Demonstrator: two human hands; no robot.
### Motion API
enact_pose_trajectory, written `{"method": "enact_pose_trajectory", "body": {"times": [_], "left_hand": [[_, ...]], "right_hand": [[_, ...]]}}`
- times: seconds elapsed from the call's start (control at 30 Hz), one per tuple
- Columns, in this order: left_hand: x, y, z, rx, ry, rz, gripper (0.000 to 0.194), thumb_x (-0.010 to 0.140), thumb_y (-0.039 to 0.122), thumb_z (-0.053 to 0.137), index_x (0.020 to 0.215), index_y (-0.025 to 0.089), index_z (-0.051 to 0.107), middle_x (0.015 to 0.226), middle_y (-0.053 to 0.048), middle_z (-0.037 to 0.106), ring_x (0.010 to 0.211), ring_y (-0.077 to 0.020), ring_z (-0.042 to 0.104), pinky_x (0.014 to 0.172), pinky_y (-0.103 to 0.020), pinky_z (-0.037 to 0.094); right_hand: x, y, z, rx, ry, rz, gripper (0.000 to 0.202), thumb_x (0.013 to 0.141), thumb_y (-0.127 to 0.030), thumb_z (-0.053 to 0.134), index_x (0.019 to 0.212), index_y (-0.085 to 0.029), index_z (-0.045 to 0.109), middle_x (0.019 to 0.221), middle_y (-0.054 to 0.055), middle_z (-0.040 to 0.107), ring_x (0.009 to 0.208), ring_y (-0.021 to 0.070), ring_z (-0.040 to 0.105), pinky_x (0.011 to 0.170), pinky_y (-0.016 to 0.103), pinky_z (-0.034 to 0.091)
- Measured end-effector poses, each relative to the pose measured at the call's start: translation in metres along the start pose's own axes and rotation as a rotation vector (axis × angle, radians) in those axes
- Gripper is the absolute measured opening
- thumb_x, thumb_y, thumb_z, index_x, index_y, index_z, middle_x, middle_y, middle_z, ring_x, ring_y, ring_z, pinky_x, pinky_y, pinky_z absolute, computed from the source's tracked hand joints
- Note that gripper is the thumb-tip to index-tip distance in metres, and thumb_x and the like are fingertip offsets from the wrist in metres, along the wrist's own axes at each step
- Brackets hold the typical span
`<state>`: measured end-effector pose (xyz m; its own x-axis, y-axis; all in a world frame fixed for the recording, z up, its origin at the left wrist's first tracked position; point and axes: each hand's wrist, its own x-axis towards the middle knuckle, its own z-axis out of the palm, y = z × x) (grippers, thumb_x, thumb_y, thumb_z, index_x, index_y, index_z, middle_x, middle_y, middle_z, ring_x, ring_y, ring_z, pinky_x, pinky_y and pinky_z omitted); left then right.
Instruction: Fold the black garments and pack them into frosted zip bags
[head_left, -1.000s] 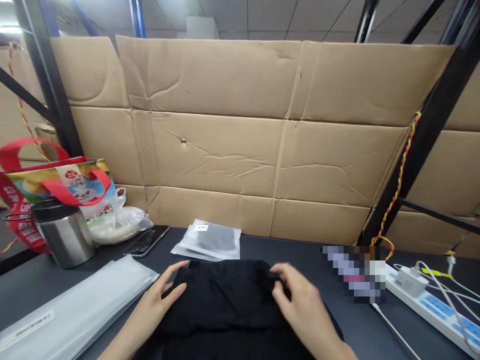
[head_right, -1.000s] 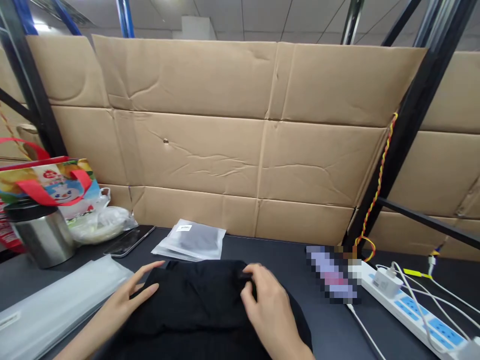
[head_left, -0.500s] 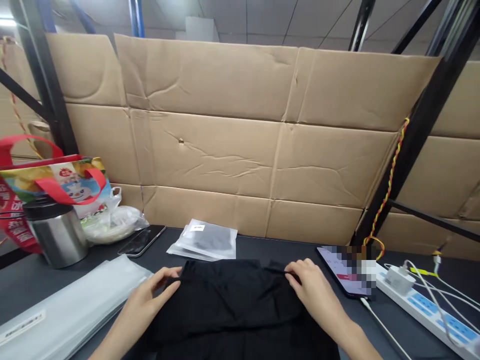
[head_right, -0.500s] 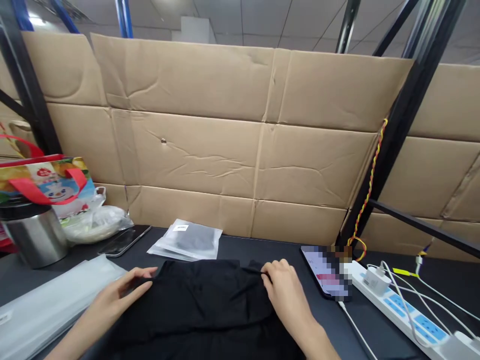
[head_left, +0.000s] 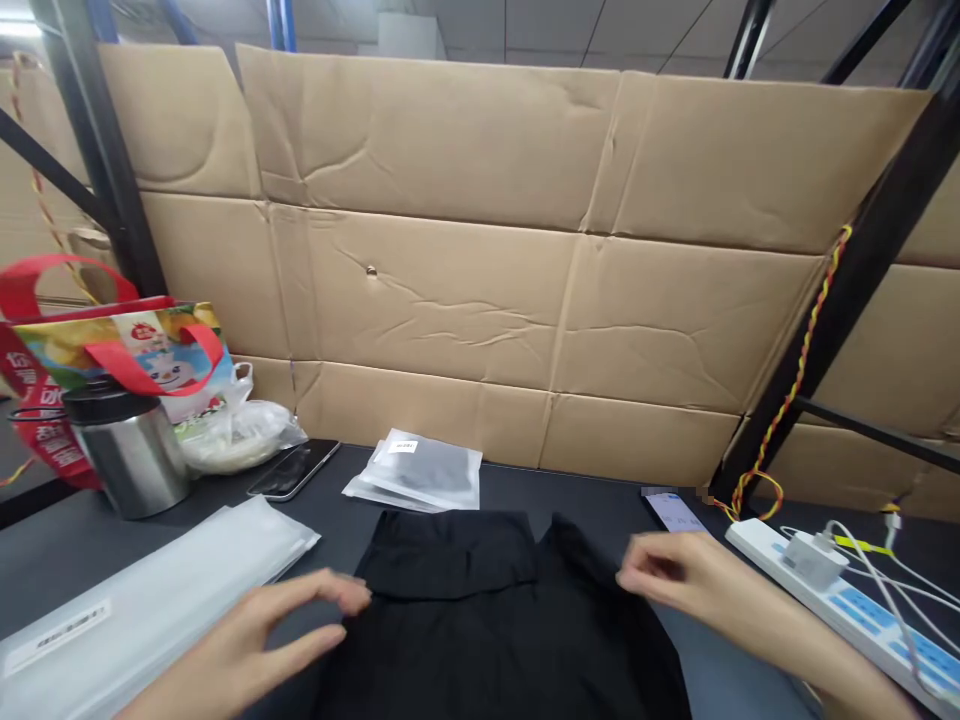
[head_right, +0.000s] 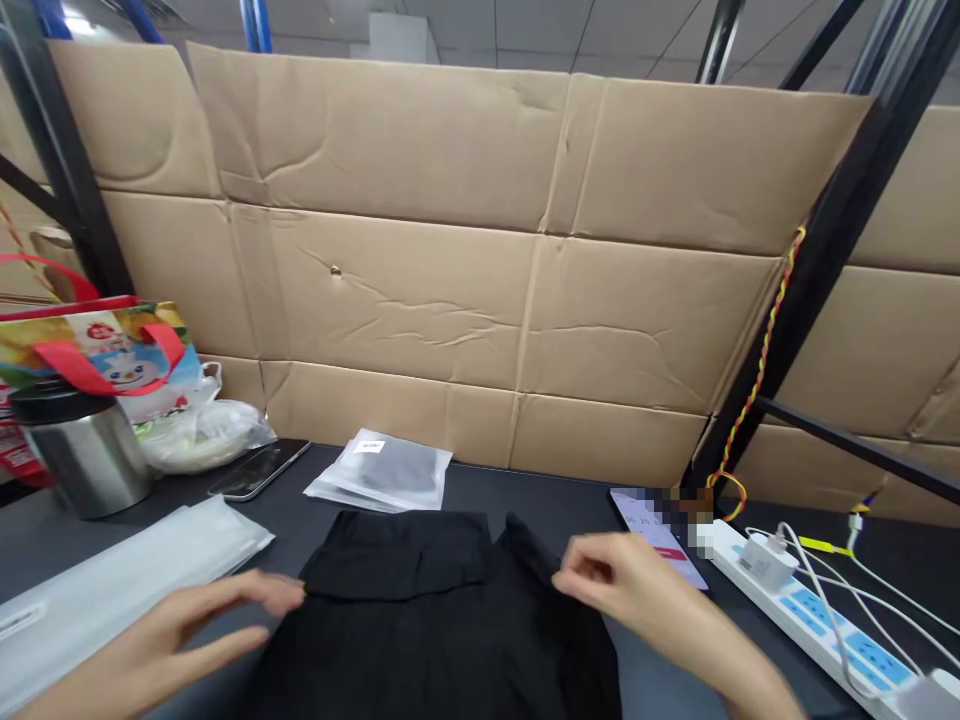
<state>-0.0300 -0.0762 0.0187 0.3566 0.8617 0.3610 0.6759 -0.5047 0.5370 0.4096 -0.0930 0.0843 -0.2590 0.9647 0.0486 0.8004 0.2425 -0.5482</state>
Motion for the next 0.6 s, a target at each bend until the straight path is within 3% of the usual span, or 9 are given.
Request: {"method": "enact_pose_trajectory", "body": {"times": [0.07,0.13,0.17,0.23,0.33,0.47,0.53,0.6], "left_hand": [[0.018,-0.007,0.003,0.101,-0.08,0.083,0.038,0.083,0.03,0.058,0.121,0.033,0.062,0.127,0.0,0.063,0.114,-0.0229,0.06,0.098,-0.034,0.047],[0.029,-0.015,0.01,0.184,-0.094,0.142,0.049,0.082,0.019,0.054,0.129,0.033,0.055,0.138,0.0,0.054,0.123,-0.0234,0.053,0.103,-0.036,0.043],[0.032,-0.018,0.014,0.202,-0.091,0.158,0.049,0.082,0.017,0.052,0.128,0.033,0.055,0.139,-0.001,0.053,0.123,-0.0232,0.052,0.103,-0.036,0.042],[0.039,-0.022,0.019,0.193,-0.082,0.175,0.039,0.085,0.018,0.047,0.119,0.03,0.062,0.131,-0.001,0.06,0.12,-0.0223,0.056,0.101,-0.033,0.045],[0.056,-0.019,0.018,0.116,-0.037,0.135,0.025,0.091,0.028,0.045,0.105,0.027,0.065,0.107,-0.001,0.071,0.101,-0.021,0.066,0.087,-0.027,0.052],[0.088,-0.013,0.018,0.122,0.104,-0.004,0.032,0.091,0.036,0.041,0.115,0.022,0.058,0.085,-0.001,0.073,0.069,-0.0195,0.07,0.066,-0.027,0.055],[0.095,-0.012,0.025,0.168,0.171,-0.028,0.039,0.089,0.035,0.042,0.122,0.018,0.054,0.096,-0.007,0.072,0.077,-0.0234,0.07,0.072,-0.035,0.056],[0.093,-0.01,0.036,0.224,0.195,0.036,0.042,0.09,0.034,0.043,0.127,0.018,0.052,0.118,-0.011,0.066,0.104,-0.0277,0.064,0.091,-0.043,0.05]], "right_hand": [[0.02,-0.015,0.022,0.015,0.071,-0.067,0.01,0.083,-0.029,0.057,0.082,-0.023,0.064,0.07,-0.002,0.062,0.064,0.0139,0.055,0.057,0.022,0.04],[0.036,-0.026,0.044,-0.023,0.09,-0.13,0.028,0.077,-0.024,0.064,0.104,-0.027,0.063,0.088,-0.001,0.067,0.078,0.0165,0.06,0.069,0.024,0.044],[0.042,-0.029,0.053,-0.063,0.077,-0.158,0.031,0.076,-0.021,0.064,0.106,-0.027,0.063,0.092,0.0,0.067,0.082,0.0178,0.062,0.073,0.025,0.044],[0.052,-0.03,0.064,-0.118,0.077,-0.187,0.023,0.078,-0.015,0.059,0.098,-0.025,0.066,0.092,0.001,0.068,0.085,0.0184,0.063,0.076,0.026,0.044],[0.067,-0.022,0.06,-0.123,0.122,-0.154,0.019,0.085,-0.015,0.048,0.085,-0.023,0.065,0.081,0.0,0.069,0.075,0.0158,0.065,0.069,0.023,0.046],[0.082,-0.023,0.048,-0.156,0.25,-0.048,0.023,0.089,-0.018,0.044,0.101,-0.018,0.063,0.086,0.005,0.07,0.08,0.0196,0.067,0.072,0.028,0.048],[0.079,-0.03,0.055,-0.195,0.332,-0.012,0.028,0.091,-0.017,0.04,0.11,-0.014,0.06,0.1,0.012,0.068,0.094,0.0242,0.065,0.081,0.035,0.048],[0.068,-0.036,0.071,-0.242,0.367,-0.037,0.031,0.093,-0.017,0.036,0.112,-0.014,0.06,0.109,0.014,0.066,0.102,0.0252,0.062,0.089,0.038,0.046]]}}
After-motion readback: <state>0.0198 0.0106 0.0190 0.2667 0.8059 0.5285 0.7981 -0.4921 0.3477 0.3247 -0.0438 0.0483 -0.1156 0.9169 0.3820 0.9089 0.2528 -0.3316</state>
